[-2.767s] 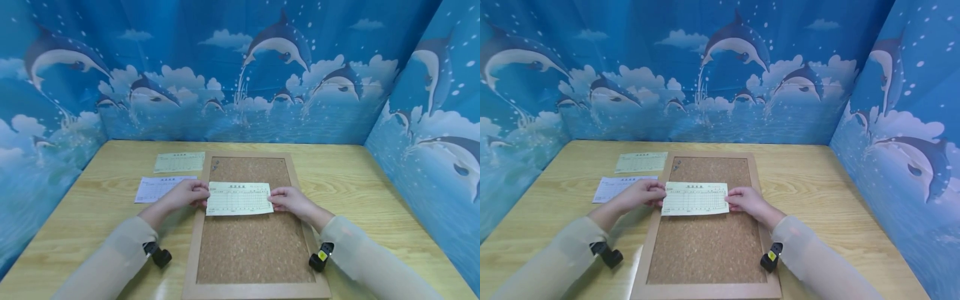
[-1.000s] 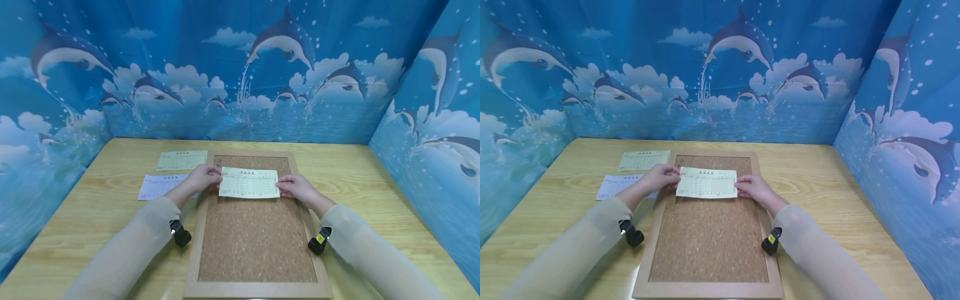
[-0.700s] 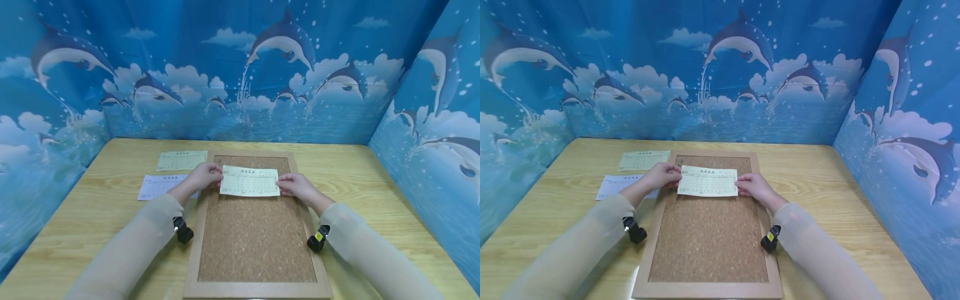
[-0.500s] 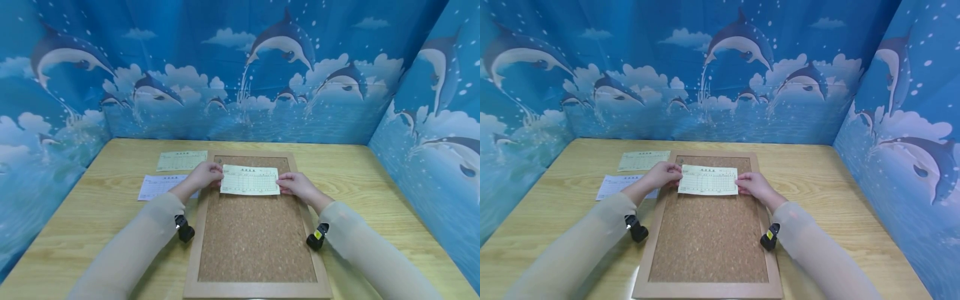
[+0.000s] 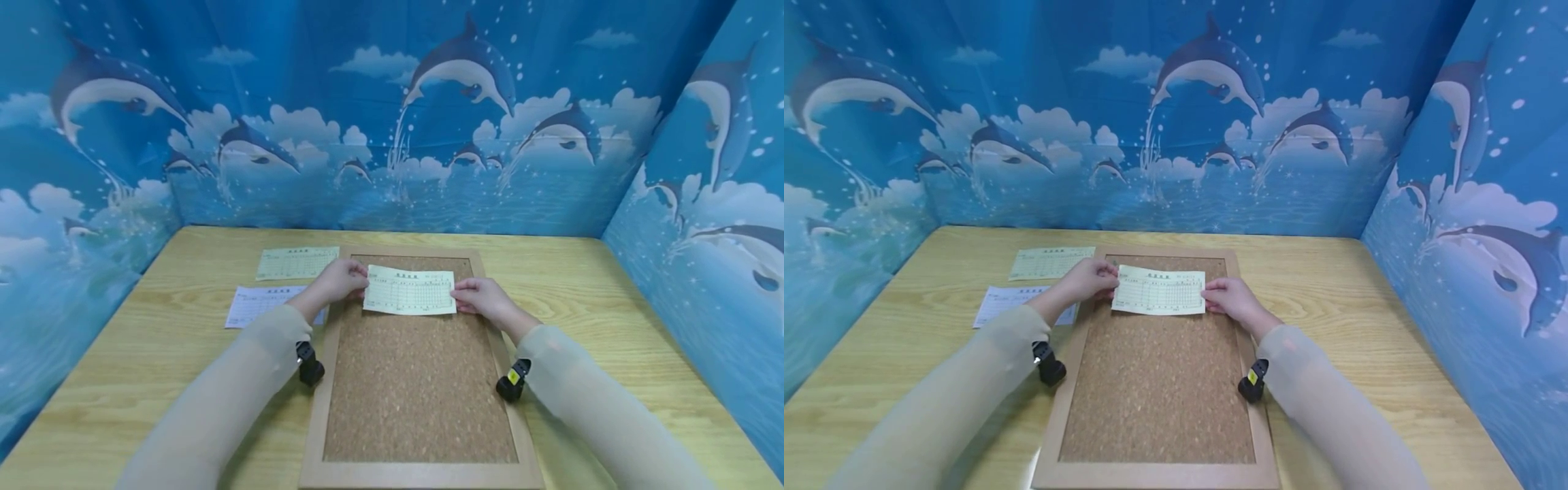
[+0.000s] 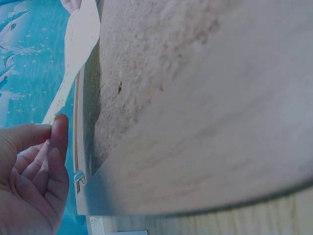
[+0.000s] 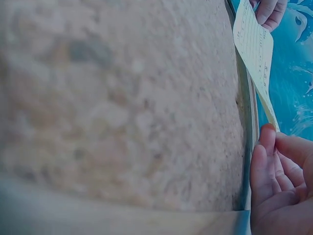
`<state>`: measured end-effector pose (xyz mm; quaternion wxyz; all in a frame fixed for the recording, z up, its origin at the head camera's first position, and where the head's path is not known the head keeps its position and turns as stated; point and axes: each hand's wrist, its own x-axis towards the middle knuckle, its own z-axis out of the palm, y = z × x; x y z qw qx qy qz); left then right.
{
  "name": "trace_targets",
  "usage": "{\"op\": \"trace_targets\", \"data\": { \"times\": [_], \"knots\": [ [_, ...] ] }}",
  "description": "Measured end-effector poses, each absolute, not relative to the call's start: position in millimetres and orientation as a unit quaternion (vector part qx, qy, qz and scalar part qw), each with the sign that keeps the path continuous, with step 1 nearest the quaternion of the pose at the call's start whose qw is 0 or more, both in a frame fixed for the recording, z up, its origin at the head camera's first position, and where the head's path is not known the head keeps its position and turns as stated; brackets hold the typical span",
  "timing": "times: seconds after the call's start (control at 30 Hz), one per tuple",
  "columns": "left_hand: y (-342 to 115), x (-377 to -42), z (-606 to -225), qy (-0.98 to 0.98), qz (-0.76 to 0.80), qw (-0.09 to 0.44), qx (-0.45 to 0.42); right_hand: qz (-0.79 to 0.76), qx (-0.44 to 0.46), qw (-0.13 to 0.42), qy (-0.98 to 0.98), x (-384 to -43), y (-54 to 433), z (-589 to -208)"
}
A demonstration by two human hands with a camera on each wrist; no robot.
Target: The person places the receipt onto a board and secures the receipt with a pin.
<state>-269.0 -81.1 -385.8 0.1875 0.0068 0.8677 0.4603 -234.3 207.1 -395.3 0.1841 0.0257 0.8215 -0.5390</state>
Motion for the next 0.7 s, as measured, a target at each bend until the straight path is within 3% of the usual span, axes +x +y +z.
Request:
{"op": "trace_targets", "data": {
  "times": [0.7],
  "knots": [
    [-75.4,-277.5,-386.5,0.891,0.419,0.176,0.011,-0.514,0.043,0.182,0.837,-249.0,205.0,-400.1]
  ]
}}
